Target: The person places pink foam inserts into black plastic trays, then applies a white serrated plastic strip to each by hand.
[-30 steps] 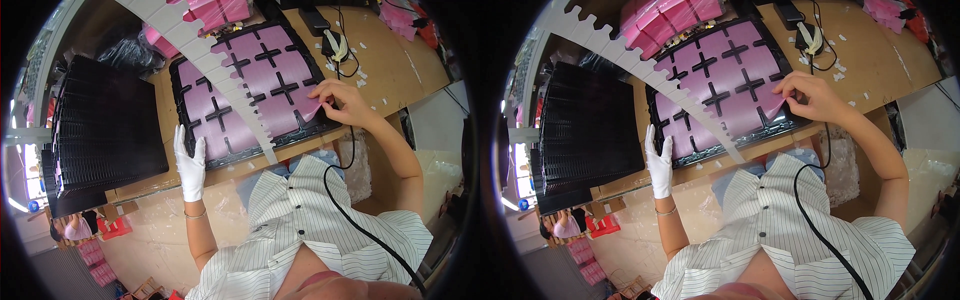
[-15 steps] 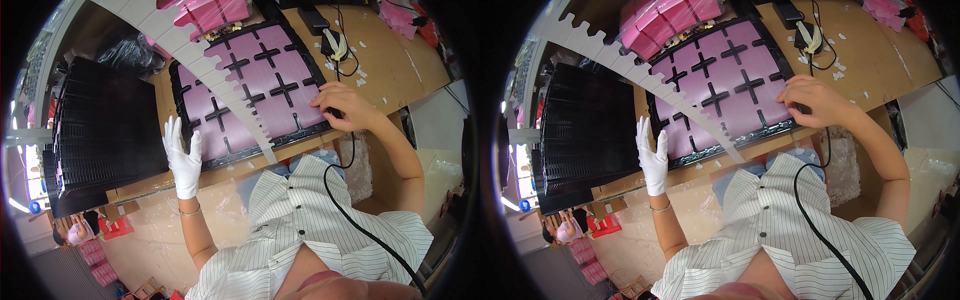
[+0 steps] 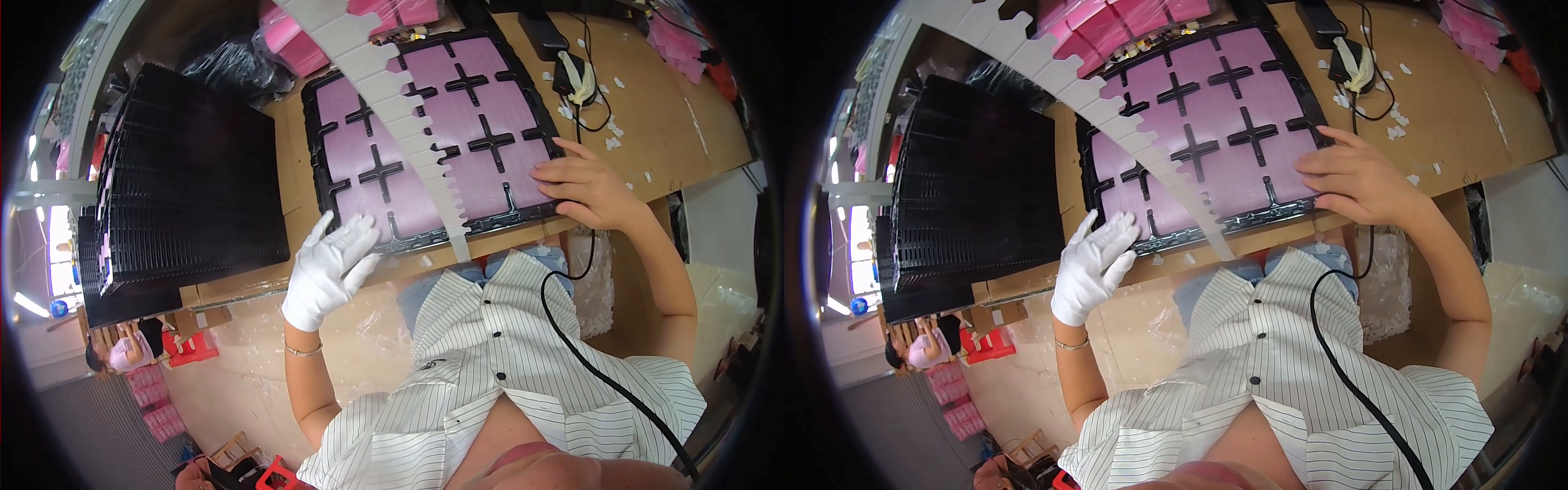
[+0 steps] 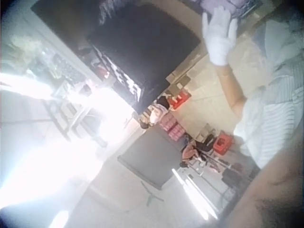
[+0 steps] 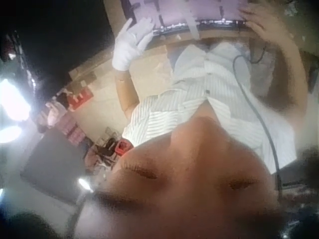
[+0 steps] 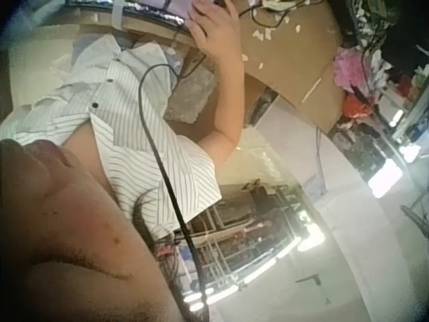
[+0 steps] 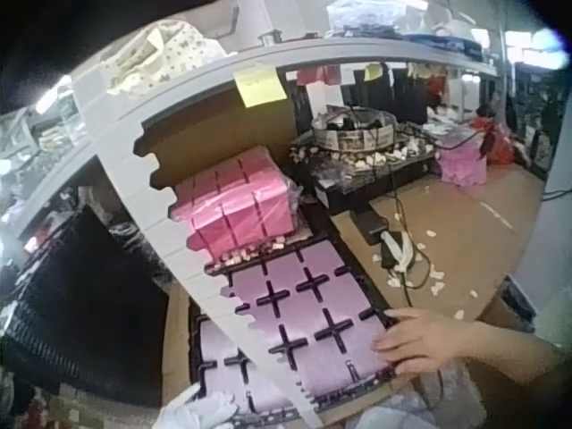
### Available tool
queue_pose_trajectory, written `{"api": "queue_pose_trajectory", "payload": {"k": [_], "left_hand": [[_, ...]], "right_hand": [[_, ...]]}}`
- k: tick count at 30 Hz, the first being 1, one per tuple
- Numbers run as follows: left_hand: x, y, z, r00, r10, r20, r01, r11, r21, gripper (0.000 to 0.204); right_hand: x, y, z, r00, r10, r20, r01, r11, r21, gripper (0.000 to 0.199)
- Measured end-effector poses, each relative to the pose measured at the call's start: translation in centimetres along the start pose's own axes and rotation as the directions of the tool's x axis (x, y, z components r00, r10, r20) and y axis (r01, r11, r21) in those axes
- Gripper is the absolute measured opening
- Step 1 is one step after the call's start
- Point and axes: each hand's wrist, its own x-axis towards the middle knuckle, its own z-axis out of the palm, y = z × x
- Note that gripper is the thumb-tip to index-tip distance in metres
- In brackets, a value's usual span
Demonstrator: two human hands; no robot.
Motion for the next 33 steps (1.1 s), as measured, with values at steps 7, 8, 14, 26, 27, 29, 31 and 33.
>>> {"api": "queue_pose_trajectory", "payload": {"k": [7, 8, 14, 26, 27, 29, 31, 33], "left_hand": [[0.2, -2.2, 1.5, 0.656, -0.736, -0.168, 0.637, 0.658, -0.401, 0.045], [0.5, -1.9, 1.7, 0.639, -0.767, -0.068, 0.566, 0.527, -0.634, 0.048], [0.8, -0.8, 0.5, 0.682, -0.713, -0.163, 0.615, 0.680, -0.399, 0.053], [-3.0, 1.1, -20.5, 0.322, -0.572, -0.754, 0.389, 0.806, -0.446, 0.043], [-4.3, -0.9, -23.6, 0.298, -0.623, -0.724, 0.401, 0.770, -0.497, 0.041], [-9.7, -6.5, -29.1, 0.321, -0.556, -0.767, 0.549, 0.769, -0.327, 0.040], [-16.6, -14.0, -32.7, 0.290, -0.636, -0.715, 0.481, 0.743, -0.465, 0.036], [-21.1, -19.9, -34.2, 0.196, -0.763, -0.616, 0.439, 0.630, -0.641, 0.034]], "right_hand": [[1.9, 0.1, 3.0, 0.689, 0.569, -0.449, -0.530, 0.818, 0.224, 0.036], [1.0, 0.9, 4.3, 0.586, 0.677, -0.445, -0.598, 0.732, 0.326, 0.040], [0.4, 0.6, 6.7, 0.493, 0.734, -0.467, -0.647, 0.668, 0.367, 0.049], [-3.2, -1.5, 1.5, 0.275, 0.683, -0.677, -0.282, 0.731, 0.622, 0.047], [-3.6, -1.4, 1.5, 0.266, 0.706, -0.656, -0.321, 0.706, 0.631, 0.049], [-4.1, -1.0, 1.9, 0.283, 0.725, -0.628, -0.332, 0.688, 0.645, 0.051], [-4.3, -0.1, 3.2, 0.231, 0.808, -0.542, -0.355, 0.588, 0.727, 0.050], [-4.5, 0.3, 4.6, 0.243, 0.824, -0.511, -0.344, 0.566, 0.749, 0.047]]}}
